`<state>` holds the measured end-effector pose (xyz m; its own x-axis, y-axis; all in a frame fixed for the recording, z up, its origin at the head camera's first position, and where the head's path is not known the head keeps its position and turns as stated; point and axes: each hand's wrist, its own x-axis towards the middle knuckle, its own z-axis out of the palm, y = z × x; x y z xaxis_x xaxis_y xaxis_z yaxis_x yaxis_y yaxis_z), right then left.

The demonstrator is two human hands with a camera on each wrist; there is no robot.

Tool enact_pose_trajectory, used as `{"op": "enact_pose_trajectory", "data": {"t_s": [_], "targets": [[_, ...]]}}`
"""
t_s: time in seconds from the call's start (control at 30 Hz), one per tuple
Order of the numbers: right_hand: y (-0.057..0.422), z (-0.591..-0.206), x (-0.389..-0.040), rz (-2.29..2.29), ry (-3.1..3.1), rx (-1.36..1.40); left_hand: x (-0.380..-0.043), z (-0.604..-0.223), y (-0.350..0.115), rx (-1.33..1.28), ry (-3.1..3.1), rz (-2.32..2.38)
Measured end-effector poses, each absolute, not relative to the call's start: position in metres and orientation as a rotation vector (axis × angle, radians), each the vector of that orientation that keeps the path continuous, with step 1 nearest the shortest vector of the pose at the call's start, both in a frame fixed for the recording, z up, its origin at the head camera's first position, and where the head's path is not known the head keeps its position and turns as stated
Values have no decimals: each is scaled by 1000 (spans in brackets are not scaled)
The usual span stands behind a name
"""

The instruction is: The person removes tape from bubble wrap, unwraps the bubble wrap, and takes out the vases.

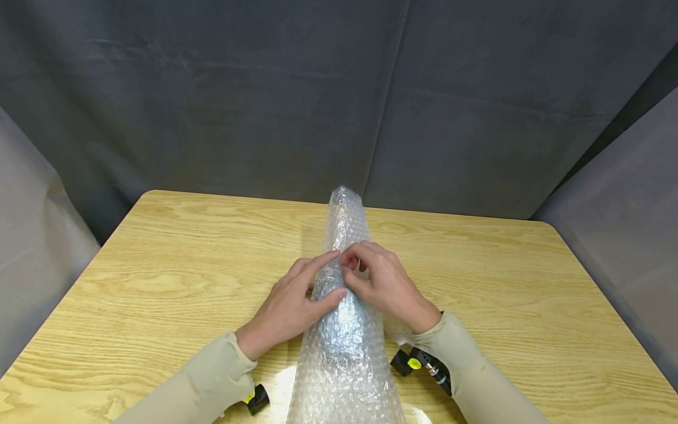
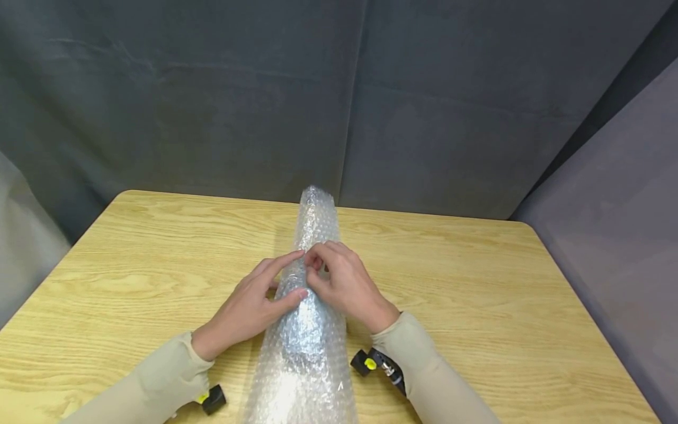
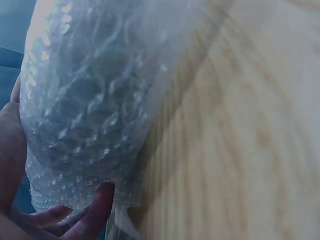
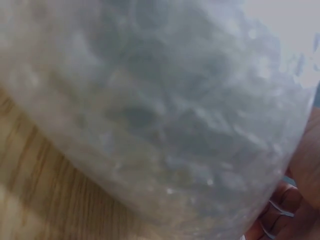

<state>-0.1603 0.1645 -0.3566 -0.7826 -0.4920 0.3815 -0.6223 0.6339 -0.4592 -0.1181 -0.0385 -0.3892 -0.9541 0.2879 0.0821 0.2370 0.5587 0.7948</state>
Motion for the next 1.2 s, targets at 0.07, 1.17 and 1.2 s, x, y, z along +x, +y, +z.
{"op": "enact_pose_trajectory", "data": {"t_s": [0.07,1.17,1.2], "targets": [[164,-357,-160,862,-2636,908,-119,-389,-38,453,2725,1370],[164,-359,-162,842,-2613,967,-122,-390,-40,402,2710,1360],[164,-358,-162,842,-2617,970,-122,-391,-40,401,2709,1361]]}}
